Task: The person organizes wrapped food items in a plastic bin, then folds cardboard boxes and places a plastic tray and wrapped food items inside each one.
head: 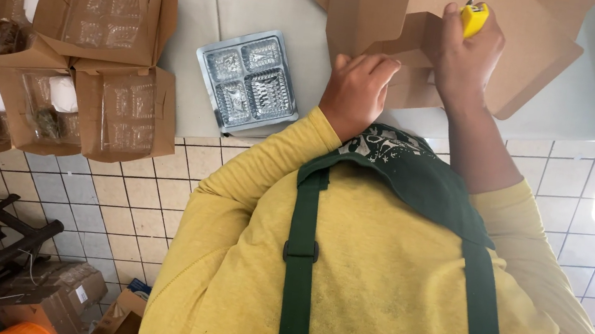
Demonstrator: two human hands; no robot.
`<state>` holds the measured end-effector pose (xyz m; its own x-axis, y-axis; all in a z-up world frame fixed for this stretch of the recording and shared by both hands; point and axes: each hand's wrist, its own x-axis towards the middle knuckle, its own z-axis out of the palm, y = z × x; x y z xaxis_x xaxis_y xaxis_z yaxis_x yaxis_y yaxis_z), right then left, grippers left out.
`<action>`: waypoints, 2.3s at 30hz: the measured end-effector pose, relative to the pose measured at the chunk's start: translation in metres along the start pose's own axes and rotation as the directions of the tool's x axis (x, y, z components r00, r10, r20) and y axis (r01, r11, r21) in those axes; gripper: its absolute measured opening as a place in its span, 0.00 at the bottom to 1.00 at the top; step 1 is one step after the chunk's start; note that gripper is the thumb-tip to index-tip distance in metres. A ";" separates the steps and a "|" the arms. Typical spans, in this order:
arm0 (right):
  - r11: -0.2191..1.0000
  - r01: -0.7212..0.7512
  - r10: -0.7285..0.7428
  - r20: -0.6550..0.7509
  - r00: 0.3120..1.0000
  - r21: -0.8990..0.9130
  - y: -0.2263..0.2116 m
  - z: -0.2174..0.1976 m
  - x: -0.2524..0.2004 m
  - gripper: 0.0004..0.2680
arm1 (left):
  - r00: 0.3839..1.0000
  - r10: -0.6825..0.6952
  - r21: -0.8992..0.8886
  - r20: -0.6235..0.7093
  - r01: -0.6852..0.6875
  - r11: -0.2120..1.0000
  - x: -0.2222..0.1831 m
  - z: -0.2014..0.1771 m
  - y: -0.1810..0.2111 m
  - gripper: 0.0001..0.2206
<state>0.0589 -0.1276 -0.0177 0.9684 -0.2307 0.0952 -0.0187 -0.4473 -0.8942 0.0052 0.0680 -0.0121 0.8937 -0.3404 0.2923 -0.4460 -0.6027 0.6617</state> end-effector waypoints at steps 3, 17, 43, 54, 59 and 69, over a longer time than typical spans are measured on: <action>0.979 -0.131 0.114 0.112 0.987 0.153 -0.022 0.014 -0.006 0.10 | 1.000 -0.002 -0.009 0.017 0.003 1.000 -0.002 0.005 -0.001 0.13; 0.986 -0.071 0.048 0.150 0.988 0.149 0.018 0.039 -0.024 0.09 | 0.996 -0.055 -0.016 -0.064 0.054 0.998 0.002 0.001 0.013 0.15; 0.951 -0.250 0.094 0.604 0.791 0.180 0.007 0.000 0.081 0.25 | 0.649 0.134 -0.056 -0.749 -0.264 0.963 0.004 -0.066 -0.005 0.13; 0.840 -0.346 -0.119 0.763 0.635 0.418 0.045 0.115 0.036 0.34 | 0.583 -0.748 -0.857 -0.318 0.160 0.489 -0.109 -0.054 -0.111 0.18; 0.957 -0.235 0.054 0.693 0.718 0.169 -0.112 0.174 0.008 0.27 | 0.360 -0.899 -0.868 -0.248 0.330 0.371 -0.132 -0.067 -0.190 0.25; 0.525 -0.225 -0.483 0.505 0.715 0.821 -0.199 0.428 0.122 0.26 | 0.775 -0.393 0.382 -0.496 0.600 0.703 -0.189 -0.268 -0.243 0.22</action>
<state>0.2876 0.3033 -0.0153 0.8274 0.4872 0.2795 -0.0233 0.5269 -0.8496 -0.0417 0.4719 -0.0433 0.8918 0.3308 0.3088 0.2045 -0.9034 0.3770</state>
